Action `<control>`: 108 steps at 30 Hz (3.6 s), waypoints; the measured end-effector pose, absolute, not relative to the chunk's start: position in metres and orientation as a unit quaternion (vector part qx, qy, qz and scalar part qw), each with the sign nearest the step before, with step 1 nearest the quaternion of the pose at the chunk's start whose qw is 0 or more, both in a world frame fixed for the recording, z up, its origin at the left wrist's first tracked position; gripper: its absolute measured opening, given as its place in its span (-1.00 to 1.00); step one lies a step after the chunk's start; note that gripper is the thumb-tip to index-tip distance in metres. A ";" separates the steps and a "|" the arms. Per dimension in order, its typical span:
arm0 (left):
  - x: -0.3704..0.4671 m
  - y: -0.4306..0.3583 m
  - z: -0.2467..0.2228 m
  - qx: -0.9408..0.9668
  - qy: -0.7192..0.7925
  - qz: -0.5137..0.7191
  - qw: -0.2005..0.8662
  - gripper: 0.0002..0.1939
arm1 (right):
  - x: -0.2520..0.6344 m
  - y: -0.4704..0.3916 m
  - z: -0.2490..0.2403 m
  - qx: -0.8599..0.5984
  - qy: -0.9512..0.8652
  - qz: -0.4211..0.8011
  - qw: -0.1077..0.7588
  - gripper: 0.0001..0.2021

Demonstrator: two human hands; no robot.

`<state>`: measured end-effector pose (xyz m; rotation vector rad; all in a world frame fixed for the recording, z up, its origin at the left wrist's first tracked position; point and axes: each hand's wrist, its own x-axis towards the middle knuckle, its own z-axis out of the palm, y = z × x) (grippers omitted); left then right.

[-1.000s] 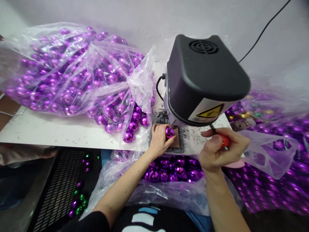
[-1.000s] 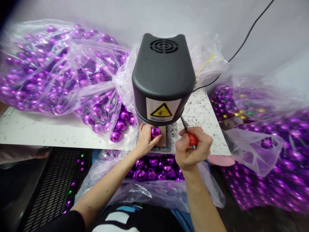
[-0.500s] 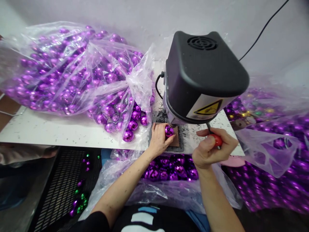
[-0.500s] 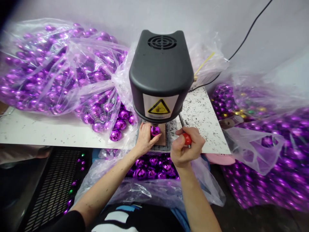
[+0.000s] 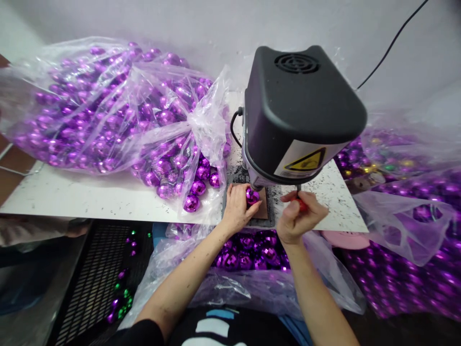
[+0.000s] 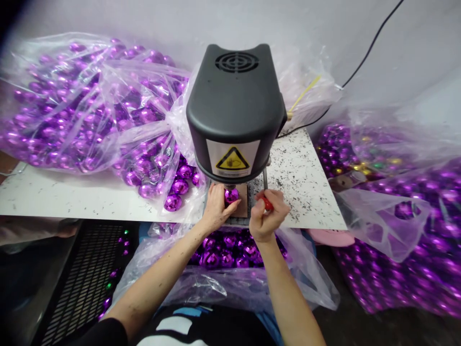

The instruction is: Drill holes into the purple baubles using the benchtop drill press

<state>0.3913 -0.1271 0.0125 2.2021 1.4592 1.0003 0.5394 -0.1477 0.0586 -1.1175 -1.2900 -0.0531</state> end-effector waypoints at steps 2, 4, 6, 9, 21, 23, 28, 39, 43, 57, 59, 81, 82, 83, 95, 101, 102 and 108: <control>0.391 -0.128 0.012 0.772 0.508 0.350 0.152 -0.62 | 0.541 -0.150 0.064 -0.473 -0.565 -0.053 0.673 -0.83; 0.391 -0.127 0.011 0.775 0.503 0.350 0.150 -0.62 | 0.543 -0.150 0.083 -0.467 -0.554 -0.091 0.684 -0.83; 0.391 -0.126 0.010 0.776 0.501 0.351 0.154 -0.62 | 0.547 -0.144 0.113 -0.493 -0.547 -0.120 0.666 -0.83; 0.390 -0.126 0.013 0.775 0.493 0.362 0.159 -0.59 | 0.553 -0.127 0.160 -0.528 -0.542 -0.146 0.637 -0.73; 0.363 -0.224 -0.020 0.932 0.259 0.161 0.195 -0.50 | 0.551 -0.105 0.189 -0.555 -0.532 -0.110 0.630 -0.48; 0.362 -0.215 -0.038 0.931 0.279 0.126 0.200 -0.51 | 0.551 -0.104 0.190 -0.552 -0.531 -0.109 0.633 -0.49; 0.368 -0.184 -0.068 0.861 0.413 0.122 0.269 -0.46 | 0.551 -0.105 0.194 -0.554 -0.539 -0.113 0.624 -0.46; 0.299 -0.219 0.046 0.843 0.404 0.108 0.339 -0.72 | 0.551 -0.106 0.196 -0.554 -0.550 -0.125 0.613 -0.44; 0.245 -0.177 0.077 0.813 0.557 0.146 0.083 -0.72 | 0.553 -0.105 0.196 -0.558 -0.551 -0.114 0.610 -0.43; 0.241 -0.142 0.075 0.690 0.666 0.171 0.225 -0.50 | 0.551 -0.100 0.205 -0.560 -0.549 -0.078 0.616 -0.43; 0.240 -0.146 0.087 0.625 0.618 0.283 0.384 -0.39 | 0.550 -0.099 0.206 -0.551 -0.555 -0.072 0.619 -0.44; 0.336 -0.122 0.038 0.552 0.480 0.432 0.527 -0.49 | 0.556 -0.078 0.209 -0.551 -0.565 -0.039 0.613 -0.50; 0.338 -0.121 0.036 0.583 0.489 0.430 0.485 -0.49 | 0.555 -0.078 0.209 -0.550 -0.564 -0.038 0.615 -0.49; 0.341 -0.120 0.034 0.613 0.499 0.423 0.444 -0.49 | 0.555 -0.078 0.209 -0.549 -0.562 -0.036 0.617 -0.49; 0.372 -0.121 0.033 0.765 0.495 0.338 0.235 -0.48 | 0.554 -0.079 0.208 -0.536 -0.566 -0.047 0.624 -0.42; 0.379 -0.116 0.034 0.772 0.500 0.311 0.239 -0.53 | 0.554 -0.079 0.208 -0.538 -0.565 -0.042 0.624 -0.41; 0.377 -0.115 0.034 0.777 0.494 0.309 0.239 -0.53 | 0.554 -0.079 0.208 -0.536 -0.566 -0.040 0.624 -0.41; 0.373 -0.117 0.033 0.790 0.467 0.315 0.242 -0.60 | 0.553 -0.079 0.208 -0.535 -0.565 -0.045 0.626 -0.41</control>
